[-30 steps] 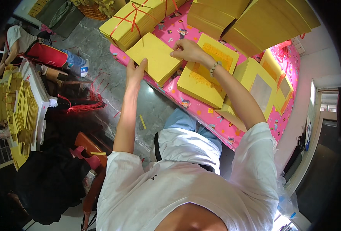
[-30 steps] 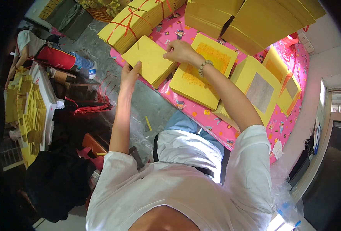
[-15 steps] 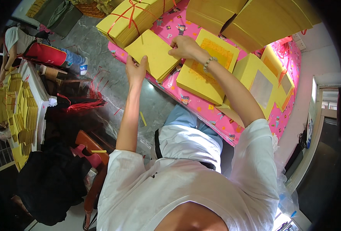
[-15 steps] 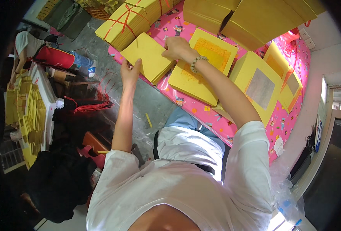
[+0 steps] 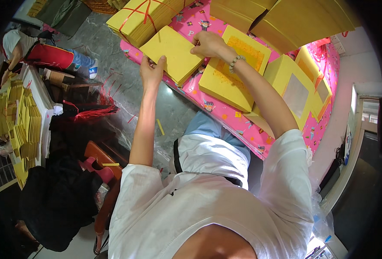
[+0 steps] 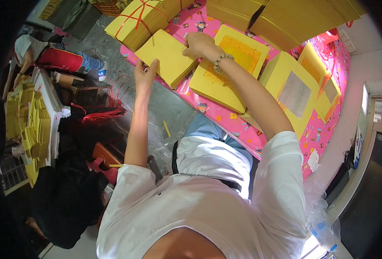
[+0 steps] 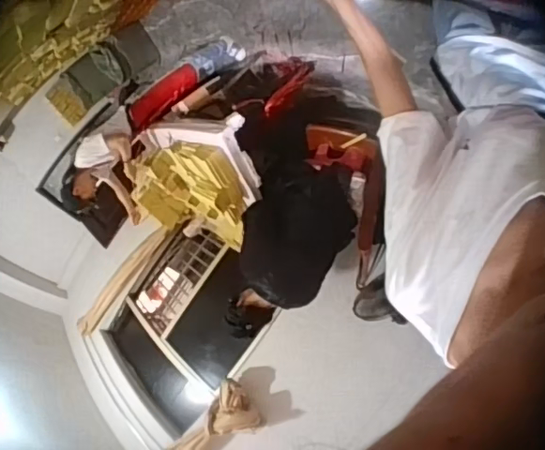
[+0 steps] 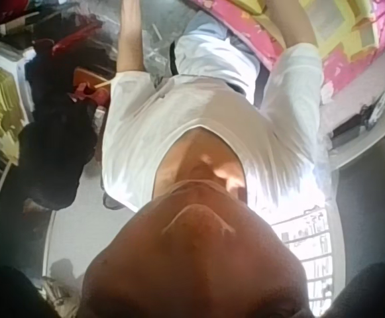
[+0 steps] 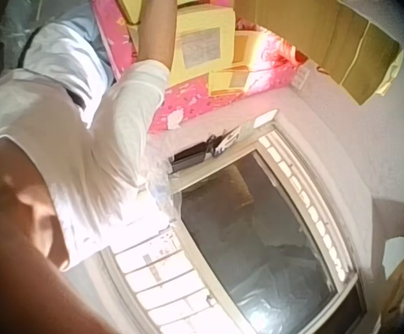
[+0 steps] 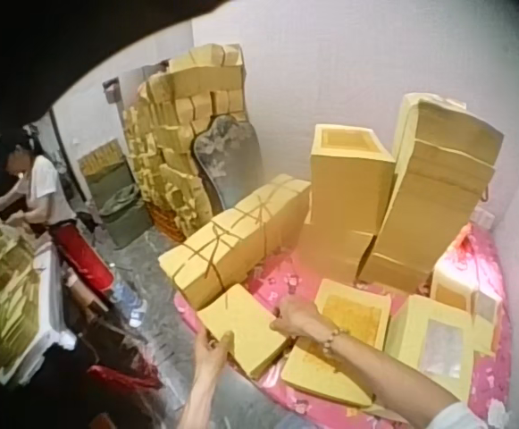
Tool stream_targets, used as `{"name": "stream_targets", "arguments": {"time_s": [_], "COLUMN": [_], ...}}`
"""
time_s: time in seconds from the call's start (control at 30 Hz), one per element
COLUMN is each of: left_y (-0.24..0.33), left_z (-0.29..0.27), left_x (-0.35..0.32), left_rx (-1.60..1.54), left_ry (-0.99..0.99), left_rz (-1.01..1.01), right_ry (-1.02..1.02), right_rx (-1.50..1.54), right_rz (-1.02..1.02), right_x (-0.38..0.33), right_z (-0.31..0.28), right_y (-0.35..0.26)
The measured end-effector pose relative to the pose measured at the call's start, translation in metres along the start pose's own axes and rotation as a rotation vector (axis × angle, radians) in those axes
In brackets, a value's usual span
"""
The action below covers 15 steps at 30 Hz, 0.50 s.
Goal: Counting and inspecting stacks of yellow joss paper.
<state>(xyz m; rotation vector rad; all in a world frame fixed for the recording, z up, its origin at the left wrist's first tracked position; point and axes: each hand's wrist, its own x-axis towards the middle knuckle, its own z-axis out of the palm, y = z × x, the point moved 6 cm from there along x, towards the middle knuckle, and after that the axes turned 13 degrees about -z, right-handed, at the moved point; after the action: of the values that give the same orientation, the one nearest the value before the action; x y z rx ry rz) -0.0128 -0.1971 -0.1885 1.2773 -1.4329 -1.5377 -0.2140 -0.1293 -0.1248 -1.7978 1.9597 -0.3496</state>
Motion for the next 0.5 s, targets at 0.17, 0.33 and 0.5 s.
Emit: {"name": "stream_targets", "arguments": {"time_s": [0.17, 0.33, 0.5], "left_y": [0.001, 0.01, 0.021], "left_z": [0.0, 0.0, 0.0], "left_x": [-0.004, -0.012, -0.019], "left_rx": [0.0, 0.068, 0.317], "left_ry": [0.045, 0.091, 0.151], "left_rz": [0.058, 0.082, 0.061], "right_ry": [0.028, 0.023, 0.056], "right_rx": [-0.054, -0.062, -0.112], "right_rz": [0.013, 0.009, 0.012], "right_x": [0.0, 0.002, 0.0], "right_z": [0.001, 0.004, 0.007], "right_y": [-0.005, -0.005, -0.004]}}
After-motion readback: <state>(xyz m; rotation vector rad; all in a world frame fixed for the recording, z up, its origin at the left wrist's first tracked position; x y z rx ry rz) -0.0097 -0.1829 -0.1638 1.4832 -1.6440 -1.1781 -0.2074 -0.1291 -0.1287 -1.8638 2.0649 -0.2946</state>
